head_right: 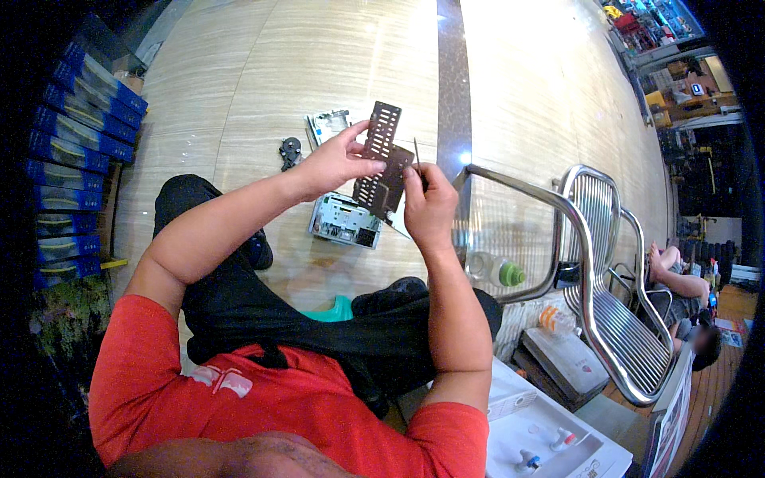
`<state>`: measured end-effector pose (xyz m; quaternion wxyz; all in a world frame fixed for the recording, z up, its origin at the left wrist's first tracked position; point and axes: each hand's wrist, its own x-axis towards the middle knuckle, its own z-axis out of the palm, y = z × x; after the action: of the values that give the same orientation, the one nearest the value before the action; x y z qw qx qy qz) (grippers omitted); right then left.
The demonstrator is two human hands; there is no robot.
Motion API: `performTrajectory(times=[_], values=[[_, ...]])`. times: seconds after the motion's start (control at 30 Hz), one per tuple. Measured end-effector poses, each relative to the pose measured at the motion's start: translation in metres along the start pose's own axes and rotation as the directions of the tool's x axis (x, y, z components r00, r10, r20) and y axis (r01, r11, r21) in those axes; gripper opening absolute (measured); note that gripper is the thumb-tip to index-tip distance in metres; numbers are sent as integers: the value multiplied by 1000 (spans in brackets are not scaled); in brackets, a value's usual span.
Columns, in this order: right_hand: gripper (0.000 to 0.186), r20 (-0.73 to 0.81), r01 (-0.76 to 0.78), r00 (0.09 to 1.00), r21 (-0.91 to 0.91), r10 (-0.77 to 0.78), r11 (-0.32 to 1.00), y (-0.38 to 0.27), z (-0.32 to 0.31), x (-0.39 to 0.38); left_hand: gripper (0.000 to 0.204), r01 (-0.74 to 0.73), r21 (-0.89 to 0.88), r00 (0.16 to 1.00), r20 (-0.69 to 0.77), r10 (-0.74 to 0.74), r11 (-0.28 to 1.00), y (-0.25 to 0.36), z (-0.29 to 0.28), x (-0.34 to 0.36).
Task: The person disassembles a car stereo unit by hand and with a small screwdriver, prying apart the metal casing and removing components while sitting on the floor.
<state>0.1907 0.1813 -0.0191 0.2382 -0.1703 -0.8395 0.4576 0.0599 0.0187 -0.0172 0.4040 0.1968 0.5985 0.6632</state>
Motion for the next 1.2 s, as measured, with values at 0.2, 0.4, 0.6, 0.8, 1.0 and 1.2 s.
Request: performTrajectory(times=[0.2,0.4,0.6,0.8,1.0,1.2], values=[[17,106,-294,955,186,278,937,5,7,-3,123,-154,399,984,-16,175,904,-11,4,-4],[16,237,-395,910,236,341,888,-12,5,-3,133,-136,700,985,20,171,701,3,11,-17],[15,272,-359,919,281,285,890,-14,5,-6,125,-178,628,982,66,176,758,-12,10,-9],[17,74,-290,954,454,289,842,-18,-24,10,74,67,-236,985,171,-26,969,9,5,-8],[16,46,-305,946,454,320,837,-16,-33,12,77,136,-591,916,380,126,795,16,-14,2],[15,39,-278,957,421,289,864,-14,-32,10,78,230,-731,856,467,224,643,18,-14,3]])
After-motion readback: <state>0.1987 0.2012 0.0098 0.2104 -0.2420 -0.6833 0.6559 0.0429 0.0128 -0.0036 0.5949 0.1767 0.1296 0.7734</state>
